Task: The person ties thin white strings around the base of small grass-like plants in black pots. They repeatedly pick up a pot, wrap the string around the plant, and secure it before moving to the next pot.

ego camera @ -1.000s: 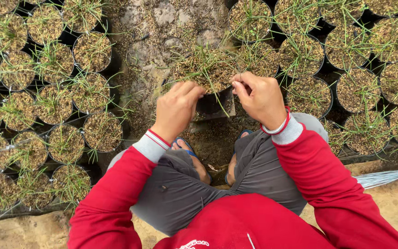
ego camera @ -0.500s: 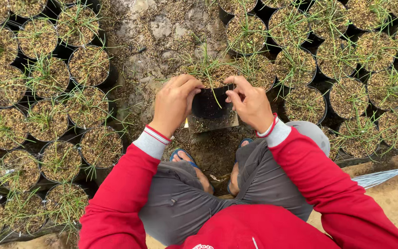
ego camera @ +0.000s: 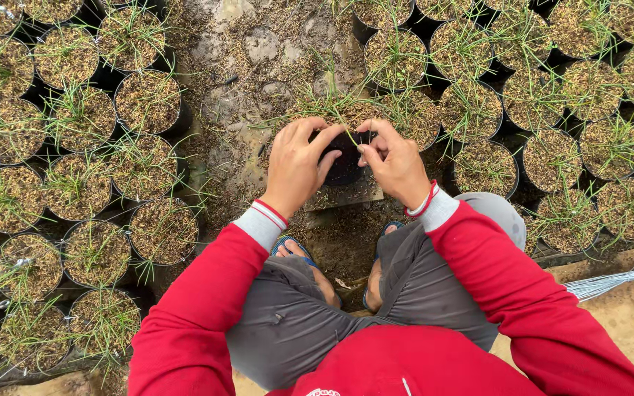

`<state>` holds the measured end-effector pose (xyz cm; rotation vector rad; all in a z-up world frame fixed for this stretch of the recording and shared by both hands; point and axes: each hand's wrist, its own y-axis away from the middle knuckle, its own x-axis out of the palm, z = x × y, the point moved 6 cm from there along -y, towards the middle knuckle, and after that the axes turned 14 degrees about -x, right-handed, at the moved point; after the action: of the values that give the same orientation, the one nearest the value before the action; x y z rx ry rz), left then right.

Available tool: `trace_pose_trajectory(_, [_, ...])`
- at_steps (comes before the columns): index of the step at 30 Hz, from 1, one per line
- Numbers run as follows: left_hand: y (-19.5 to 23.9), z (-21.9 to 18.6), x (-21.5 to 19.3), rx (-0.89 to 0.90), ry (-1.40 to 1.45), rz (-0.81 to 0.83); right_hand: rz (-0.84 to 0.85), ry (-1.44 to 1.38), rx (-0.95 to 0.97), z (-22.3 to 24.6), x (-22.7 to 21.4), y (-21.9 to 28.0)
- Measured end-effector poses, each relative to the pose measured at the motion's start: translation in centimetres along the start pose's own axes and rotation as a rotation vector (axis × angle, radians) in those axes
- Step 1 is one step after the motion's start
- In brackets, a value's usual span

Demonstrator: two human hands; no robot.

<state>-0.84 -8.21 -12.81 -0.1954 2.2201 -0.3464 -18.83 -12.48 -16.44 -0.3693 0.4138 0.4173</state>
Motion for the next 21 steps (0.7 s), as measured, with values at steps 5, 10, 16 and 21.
trace_pose_trajectory(5, [0.1, -0.8, 0.2, 0.052, -0.045, -0.058, 0.018, -0.093, 0.066, -0.5, 0.4, 0.5])
trace_pose_trajectory(10, [0.2, -1.3, 0.5, 0.052, -0.066, -0.06, 0.033, -0.116, 0.092, -0.8, 0.2, 0.5])
trace_pose_trajectory(16, [0.1, -1.7, 0.8, 0.043, -0.087, -0.063, 0.033, -0.115, 0.121, -0.6, 0.1, 0.4])
trace_pose_trajectory(21, [0.3, -1.8, 0.9, 0.02, -0.088, -0.061, 0.046, -0.171, 0.151, -1.3, 0.3, 0.6])
